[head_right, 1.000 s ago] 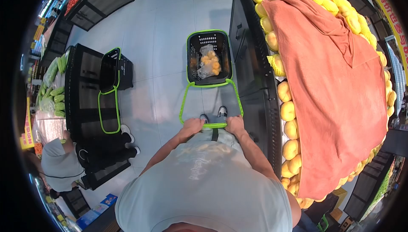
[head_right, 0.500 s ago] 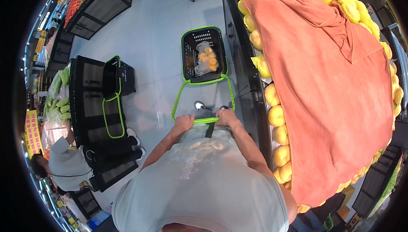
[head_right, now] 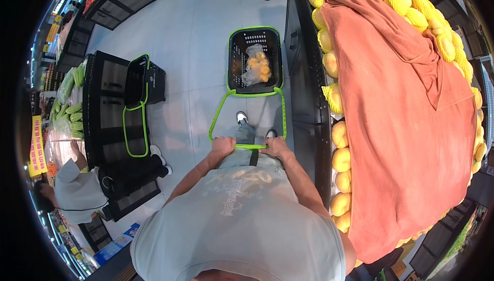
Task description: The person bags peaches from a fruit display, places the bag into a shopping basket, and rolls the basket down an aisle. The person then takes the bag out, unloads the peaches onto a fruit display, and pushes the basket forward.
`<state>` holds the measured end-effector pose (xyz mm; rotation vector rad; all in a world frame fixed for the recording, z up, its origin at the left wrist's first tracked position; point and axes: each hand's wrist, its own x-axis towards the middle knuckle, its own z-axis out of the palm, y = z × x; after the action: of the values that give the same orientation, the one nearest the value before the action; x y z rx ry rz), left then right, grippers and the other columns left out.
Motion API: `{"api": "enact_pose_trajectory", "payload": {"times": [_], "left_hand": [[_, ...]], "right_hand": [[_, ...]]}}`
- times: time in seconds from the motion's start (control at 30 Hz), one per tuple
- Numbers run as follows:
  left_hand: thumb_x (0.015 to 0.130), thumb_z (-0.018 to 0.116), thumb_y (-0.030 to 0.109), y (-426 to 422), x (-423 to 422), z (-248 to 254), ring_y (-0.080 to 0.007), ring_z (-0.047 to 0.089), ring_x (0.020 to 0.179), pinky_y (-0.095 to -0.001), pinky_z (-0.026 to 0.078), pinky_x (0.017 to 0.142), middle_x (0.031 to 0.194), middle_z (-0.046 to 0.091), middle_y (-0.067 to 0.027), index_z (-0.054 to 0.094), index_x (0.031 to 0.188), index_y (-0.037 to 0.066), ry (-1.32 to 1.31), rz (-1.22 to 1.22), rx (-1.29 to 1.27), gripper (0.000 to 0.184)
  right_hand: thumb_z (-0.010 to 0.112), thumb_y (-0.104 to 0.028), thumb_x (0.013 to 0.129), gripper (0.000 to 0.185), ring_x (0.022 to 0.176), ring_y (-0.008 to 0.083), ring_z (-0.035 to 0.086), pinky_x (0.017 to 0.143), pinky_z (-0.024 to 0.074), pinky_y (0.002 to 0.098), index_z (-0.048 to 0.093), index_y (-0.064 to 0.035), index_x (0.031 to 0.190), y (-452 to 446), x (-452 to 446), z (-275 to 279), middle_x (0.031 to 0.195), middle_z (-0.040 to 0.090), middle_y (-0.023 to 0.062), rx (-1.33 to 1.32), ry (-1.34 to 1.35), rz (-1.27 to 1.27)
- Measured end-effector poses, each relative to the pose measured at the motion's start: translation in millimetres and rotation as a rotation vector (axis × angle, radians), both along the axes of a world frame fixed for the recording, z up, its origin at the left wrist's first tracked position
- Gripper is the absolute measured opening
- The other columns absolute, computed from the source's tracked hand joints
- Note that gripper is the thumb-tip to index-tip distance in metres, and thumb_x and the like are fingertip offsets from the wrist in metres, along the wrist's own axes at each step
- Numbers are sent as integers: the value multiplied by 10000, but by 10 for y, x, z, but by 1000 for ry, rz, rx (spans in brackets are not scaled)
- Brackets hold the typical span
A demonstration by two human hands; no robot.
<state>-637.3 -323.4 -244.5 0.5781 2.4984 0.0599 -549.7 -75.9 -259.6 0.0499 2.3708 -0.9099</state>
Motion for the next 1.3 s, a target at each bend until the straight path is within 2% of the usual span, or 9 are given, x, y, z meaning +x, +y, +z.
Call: {"api": "enact_pose_trajectory", "payload": {"times": [0.23, 0.4, 0.57, 0.63, 0.77, 0.83, 0.93, 1.23, 1.3], "left_hand": [[923, 386, 386, -128, -178, 153, -373, 663, 734, -554, 458, 817, 793, 685, -184, 705, 810, 75, 9, -6, 80, 460], [919, 408, 380, -24, -513, 354, -382, 659, 698, -538, 471, 788, 746, 676, -200, 708, 780, 68, 71, -40, 161, 455], [917, 415, 370, 120, -965, 394, -384, 657, 700, -528, 472, 778, 744, 675, -198, 706, 747, 57, 44, -46, 216, 460], [918, 416, 367, 19, -1095, 389, -383, 657, 700, -523, 473, 775, 743, 674, -197, 706, 741, 53, 45, -39, 247, 463], [913, 425, 362, -291, -1275, 495, -375, 657, 696, -517, 472, 773, 733, 672, -194, 710, 733, 50, 42, -27, 251, 459], [910, 431, 359, -382, -1261, 550, -370, 657, 691, -514, 471, 771, 720, 670, -190, 711, 722, 52, 37, -10, 258, 456], [901, 445, 352, -394, -1173, 579, -357, 654, 664, -511, 469, 758, 683, 664, -180, 708, 694, 56, 32, 5, 320, 447], [870, 489, 328, -545, -914, 143, -339, 640, 601, -507, 458, 763, 632, 650, -166, 692, 648, 64, 200, -21, 391, 400], [866, 496, 320, -556, -846, 52, -333, 632, 575, -507, 433, 828, 628, 651, -160, 691, 646, 68, 254, -8, 383, 387]], "right_hand": [[712, -487, 736, 437, 952, 326, 622, 971, 368, 406, 716, -127, 984, -56, -236, 328, 935, 691, 144, -44, -109, -16], [741, -490, 690, 444, 857, 310, 653, 844, 476, 380, 721, -134, 954, 41, -515, 600, 873, 696, 136, -7, -112, -107], [731, -464, 698, 413, 785, 296, 663, 776, 505, 368, 719, -109, 907, 122, -905, 586, 785, 685, 138, 11, -78, -173], [709, -423, 740, 384, 722, 272, 654, 686, 499, 369, 702, -91, 934, 20, -1035, 604, 747, 665, 132, 6, -100, -186], [711, -413, 748, 388, 709, 254, 650, 678, 496, 361, 703, -79, 946, -324, -1156, 619, 738, 663, 126, 18, -95, -222], [713, -497, 720, 470, 790, 304, 663, 740, 501, 385, 711, -79, 935, -416, -1138, 643, 798, 681, 153, 28, -143, -239], [701, -533, 730, 509, 790, 295, 665, 733, 496, 378, 707, -67, 934, -372, -1083, 673, 791, 676, 158, -1, -206, -223], [669, -574, 752, 539, 781, 264, 662, 725, 491, 362, 706, -71, 943, -493, -799, 90, 789, 678, 143, -10, -229, -253], [649, -595, 761, 568, 773, 249, 658, 722, 489, 356, 704, -64, 953, -503, -763, -45, 783, 678, 127, -14, -214, -242]]}}
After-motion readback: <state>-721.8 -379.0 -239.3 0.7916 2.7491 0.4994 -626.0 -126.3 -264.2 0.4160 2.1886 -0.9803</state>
